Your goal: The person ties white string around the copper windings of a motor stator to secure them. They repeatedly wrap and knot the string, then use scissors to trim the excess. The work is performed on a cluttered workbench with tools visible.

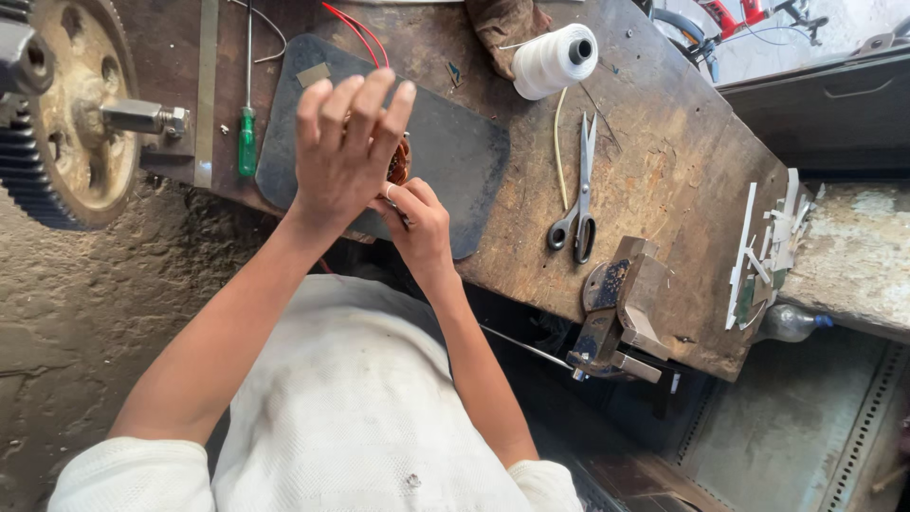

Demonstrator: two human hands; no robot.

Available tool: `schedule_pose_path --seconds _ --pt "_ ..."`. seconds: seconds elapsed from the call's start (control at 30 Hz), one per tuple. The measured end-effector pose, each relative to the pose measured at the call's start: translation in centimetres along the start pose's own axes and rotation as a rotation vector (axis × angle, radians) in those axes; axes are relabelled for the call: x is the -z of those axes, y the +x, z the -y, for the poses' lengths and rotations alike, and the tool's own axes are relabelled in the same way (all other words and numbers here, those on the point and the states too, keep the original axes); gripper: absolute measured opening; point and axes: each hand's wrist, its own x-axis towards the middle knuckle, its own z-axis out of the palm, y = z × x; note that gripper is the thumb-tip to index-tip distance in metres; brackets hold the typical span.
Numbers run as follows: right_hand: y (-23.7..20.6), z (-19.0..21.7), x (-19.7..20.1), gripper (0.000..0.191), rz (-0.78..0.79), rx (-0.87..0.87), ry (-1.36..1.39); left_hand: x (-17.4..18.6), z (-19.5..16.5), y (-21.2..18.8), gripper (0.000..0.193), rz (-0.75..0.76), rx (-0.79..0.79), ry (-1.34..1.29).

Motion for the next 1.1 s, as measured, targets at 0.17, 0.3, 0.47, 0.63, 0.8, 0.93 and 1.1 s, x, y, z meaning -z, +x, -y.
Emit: schedule_pose_path --seconds 0.17,0.3,0.47,0.63,0.8,0.93,1.1 --pt "0.1 -0.2 0.0 0.028 0.012 0.058 -0.024 0.4 0.0 0.0 0.048 0.069 -0.107 0.097" --pt "-0.6 -0.7 -0.4 0.026 0.01 0.031 -0.01 0.5 -0.1 -0.9 0.047 0.099 -0.004 0.048" --pt "-1.1 -1.0 -0.7 0.029 -0.005 0.037 0.0 0.2 0.3 -1.4 0.045 0.111 -0.039 -0.059" --pt "-1.4 -1.6 -0.7 0.032 0.04 0.062 -0.06 2.5 0.6 -5.3 0.034 0.385 0.111 -0.333" --pt "-1.4 -1.9 -0.7 0.03 0.046 0.059 -0.061 2.1 1.7 -7.1 0.038 0.581 0.039 -0.36" --pt "-1.0 -2.2 -0.9 0.029 0.043 0.063 -0.072 1.1 2.3 -7.0 0.032 0.516 0.006 -0.386" --pt "-2.5 -1.8 -1.0 0.03 0.007 -0.12 0.032 2.1 2.4 -7.9 0.037 0.509 -0.071 -0.353"
